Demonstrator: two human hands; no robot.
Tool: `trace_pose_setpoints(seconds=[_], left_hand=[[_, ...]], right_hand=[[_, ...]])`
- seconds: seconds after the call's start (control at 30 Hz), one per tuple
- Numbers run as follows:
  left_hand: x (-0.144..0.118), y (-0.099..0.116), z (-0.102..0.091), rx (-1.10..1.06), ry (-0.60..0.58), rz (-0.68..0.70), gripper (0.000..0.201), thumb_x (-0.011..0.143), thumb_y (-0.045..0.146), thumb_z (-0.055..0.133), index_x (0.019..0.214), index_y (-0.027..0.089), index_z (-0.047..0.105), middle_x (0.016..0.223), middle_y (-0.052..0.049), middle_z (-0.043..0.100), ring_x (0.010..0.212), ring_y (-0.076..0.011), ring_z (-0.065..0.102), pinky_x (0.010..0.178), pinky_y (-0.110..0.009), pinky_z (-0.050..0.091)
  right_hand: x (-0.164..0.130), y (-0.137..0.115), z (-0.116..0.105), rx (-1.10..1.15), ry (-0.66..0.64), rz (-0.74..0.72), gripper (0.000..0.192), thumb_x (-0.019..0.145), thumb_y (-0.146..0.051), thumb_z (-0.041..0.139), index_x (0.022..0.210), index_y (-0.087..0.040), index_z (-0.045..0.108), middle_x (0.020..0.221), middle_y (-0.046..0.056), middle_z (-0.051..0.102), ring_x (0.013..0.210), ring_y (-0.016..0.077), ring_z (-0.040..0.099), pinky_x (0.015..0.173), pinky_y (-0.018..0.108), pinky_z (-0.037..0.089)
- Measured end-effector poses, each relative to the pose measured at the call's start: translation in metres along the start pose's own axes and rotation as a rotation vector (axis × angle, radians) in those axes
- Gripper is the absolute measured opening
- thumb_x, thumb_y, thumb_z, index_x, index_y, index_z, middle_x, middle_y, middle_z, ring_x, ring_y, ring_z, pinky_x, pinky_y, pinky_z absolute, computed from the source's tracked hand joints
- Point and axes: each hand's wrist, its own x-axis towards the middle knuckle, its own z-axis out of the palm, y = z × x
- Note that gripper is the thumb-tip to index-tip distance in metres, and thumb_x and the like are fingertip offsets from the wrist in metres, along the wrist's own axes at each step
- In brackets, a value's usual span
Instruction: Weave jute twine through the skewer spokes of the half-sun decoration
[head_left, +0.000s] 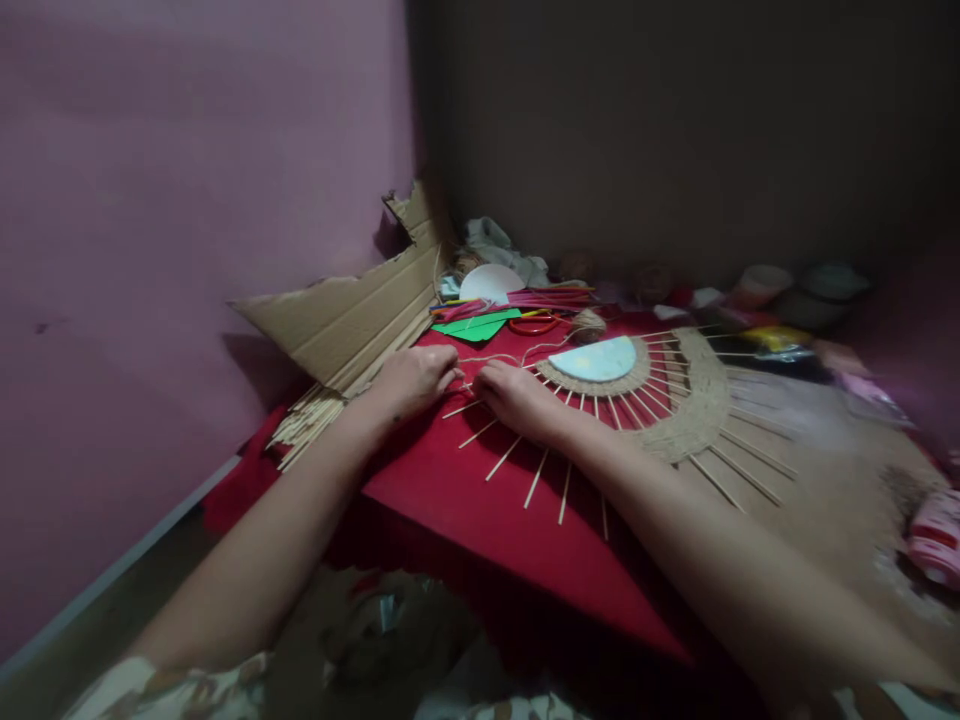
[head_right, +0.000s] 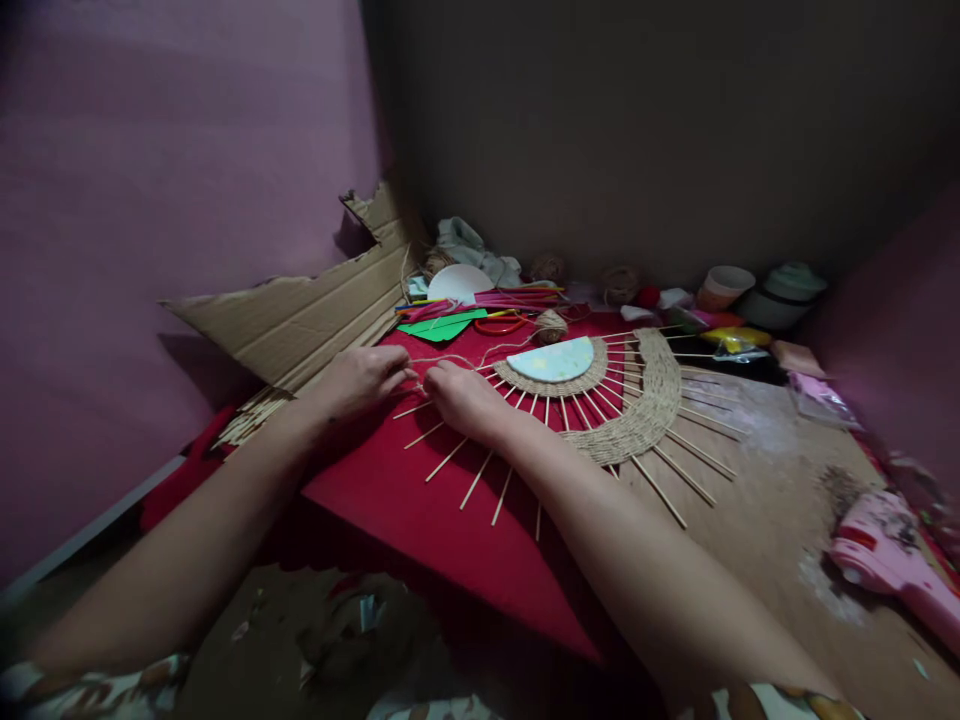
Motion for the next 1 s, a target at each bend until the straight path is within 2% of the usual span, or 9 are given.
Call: trace_pose_setpoints(seconds=[0.1,0.2,0.33,0.47,0.57,0.7,0.87,1.0], left_hand=[[0.024,0.002,0.003,-0.071,-0.012,0.014,0.022,0.081,0.032,0.052,0.078,0.016,0.066,0.078,-0.008,0.068,0.072,-0.0187,0.057,0.064,-0.027,0.036],[0.036,0.002,0.010,-0.144,-0.013,-0.015,0.022,0.078,0.031,0.053,0.074,0.015,0.067,0.071,-0.004,0.066,0.066,-0.0158,0.056,0.061,-0.025,0.037],[0.033,0.000,0.017,-0.229,0.015,-0.067,0.022,0.077,0.033,0.055,0.070,0.015,0.066,0.062,-0.001,0.062,0.061,-0.0137,0.052,0.058,-0.024,0.035],[0.027,-0.001,0.020,-0.294,0.074,-0.133,0.021,0.076,0.033,0.057,0.068,0.016,0.065,0.060,-0.001,0.061,0.060,-0.0141,0.051,0.059,-0.025,0.035],[0.026,0.000,0.022,-0.356,0.120,-0.175,0.018,0.076,0.032,0.059,0.069,0.016,0.065,0.062,-0.001,0.063,0.061,-0.0143,0.053,0.062,-0.026,0.037],[0.024,0.002,0.025,-0.502,0.113,-0.233,0.016,0.078,0.031,0.059,0.071,0.017,0.061,0.058,0.001,0.062,0.051,-0.0116,0.055,0.055,-0.023,0.040],[0.022,0.007,0.023,-0.732,0.036,-0.328,0.012,0.080,0.027,0.057,0.076,0.016,0.057,0.055,0.004,0.059,0.036,-0.0087,0.051,0.039,-0.020,0.038],[0.025,0.009,0.019,-0.876,-0.040,-0.382,0.011,0.081,0.023,0.056,0.073,0.015,0.055,0.054,0.003,0.059,0.034,-0.0092,0.051,0.035,-0.020,0.039]], right_hand=[[0.000,0.003,-0.002,0.071,0.070,0.031,0.014,0.085,-0.006,0.048,0.089,-0.013,0.059,0.089,0.006,0.064,0.083,0.0131,0.058,0.075,0.023,0.043],[-0.001,0.005,0.000,0.114,0.111,0.050,0.014,0.083,-0.004,0.050,0.086,-0.014,0.059,0.085,0.004,0.065,0.079,0.0121,0.059,0.073,0.023,0.044],[-0.003,0.004,0.004,0.130,0.151,0.049,0.013,0.084,-0.008,0.050,0.090,-0.014,0.059,0.089,0.005,0.063,0.080,0.0133,0.057,0.074,0.024,0.044],[-0.004,-0.001,0.005,0.053,0.177,0.066,0.016,0.089,-0.016,0.047,0.096,-0.013,0.062,0.099,0.012,0.061,0.091,0.0208,0.052,0.080,0.033,0.042],[-0.002,-0.002,0.004,-0.055,0.125,0.133,0.022,0.091,-0.023,0.046,0.097,-0.013,0.064,0.102,0.014,0.061,0.098,0.0253,0.047,0.085,0.039,0.038],[0.008,0.002,0.001,-0.057,0.029,0.188,0.022,0.090,-0.025,0.050,0.097,-0.013,0.068,0.099,0.012,0.063,0.092,0.0229,0.050,0.083,0.035,0.037],[0.027,0.007,-0.010,0.043,-0.109,0.246,0.015,0.083,-0.026,0.060,0.086,-0.017,0.072,0.084,0.006,0.066,0.079,0.0177,0.055,0.070,0.027,0.036],[0.034,0.012,-0.014,0.160,-0.198,0.305,0.015,0.080,-0.031,0.064,0.079,-0.018,0.071,0.067,-0.002,0.063,0.067,0.0129,0.054,0.059,0.023,0.033]])
